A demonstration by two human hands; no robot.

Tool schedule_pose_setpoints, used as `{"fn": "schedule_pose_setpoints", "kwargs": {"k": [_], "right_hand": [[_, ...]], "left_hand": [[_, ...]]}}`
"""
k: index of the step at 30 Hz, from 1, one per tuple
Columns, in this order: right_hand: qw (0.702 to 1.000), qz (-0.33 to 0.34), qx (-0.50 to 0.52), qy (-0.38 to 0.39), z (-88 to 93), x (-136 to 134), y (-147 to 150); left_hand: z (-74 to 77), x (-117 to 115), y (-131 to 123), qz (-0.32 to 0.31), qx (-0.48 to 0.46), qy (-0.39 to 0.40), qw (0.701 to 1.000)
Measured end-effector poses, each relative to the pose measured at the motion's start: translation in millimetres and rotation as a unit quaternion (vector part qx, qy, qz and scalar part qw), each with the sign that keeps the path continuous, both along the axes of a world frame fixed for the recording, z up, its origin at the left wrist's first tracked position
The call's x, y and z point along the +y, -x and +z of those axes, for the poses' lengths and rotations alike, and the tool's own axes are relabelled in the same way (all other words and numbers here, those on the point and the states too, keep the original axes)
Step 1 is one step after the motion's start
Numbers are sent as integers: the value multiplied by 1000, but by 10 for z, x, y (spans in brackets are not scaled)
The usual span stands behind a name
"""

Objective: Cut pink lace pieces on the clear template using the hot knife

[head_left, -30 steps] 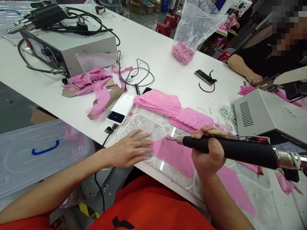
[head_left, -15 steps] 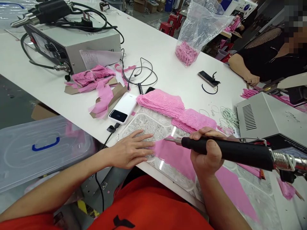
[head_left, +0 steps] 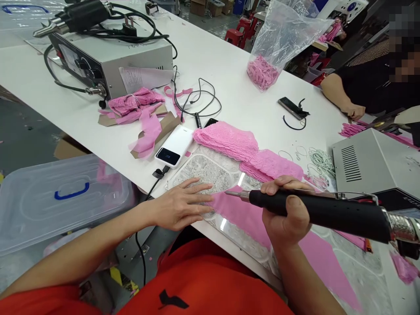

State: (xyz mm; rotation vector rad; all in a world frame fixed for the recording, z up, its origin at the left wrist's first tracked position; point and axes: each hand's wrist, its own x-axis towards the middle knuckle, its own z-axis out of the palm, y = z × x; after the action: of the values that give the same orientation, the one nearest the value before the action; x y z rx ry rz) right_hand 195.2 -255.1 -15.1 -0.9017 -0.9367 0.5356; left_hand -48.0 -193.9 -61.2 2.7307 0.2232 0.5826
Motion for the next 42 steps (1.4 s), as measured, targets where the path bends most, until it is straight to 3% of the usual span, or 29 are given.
{"fn": "schedule_pose_setpoints", "kwargs": {"k": [13,29,38,42], "right_hand": [[1000,9,-6,7,-18,9,51],[997,81,1,0,-53,-1,275],[996,77,-45,-17,-87,47,275],[1000,-3,-21,-22,84,6,-1]], "left_hand": [[-34,-21,38,1,-3,-3,1000],[-25,-12,51,-5,4,-12,1000],[11,43,62,-15,-17,-54,998],[16,72,62,-10,-32,-55,998]]}}
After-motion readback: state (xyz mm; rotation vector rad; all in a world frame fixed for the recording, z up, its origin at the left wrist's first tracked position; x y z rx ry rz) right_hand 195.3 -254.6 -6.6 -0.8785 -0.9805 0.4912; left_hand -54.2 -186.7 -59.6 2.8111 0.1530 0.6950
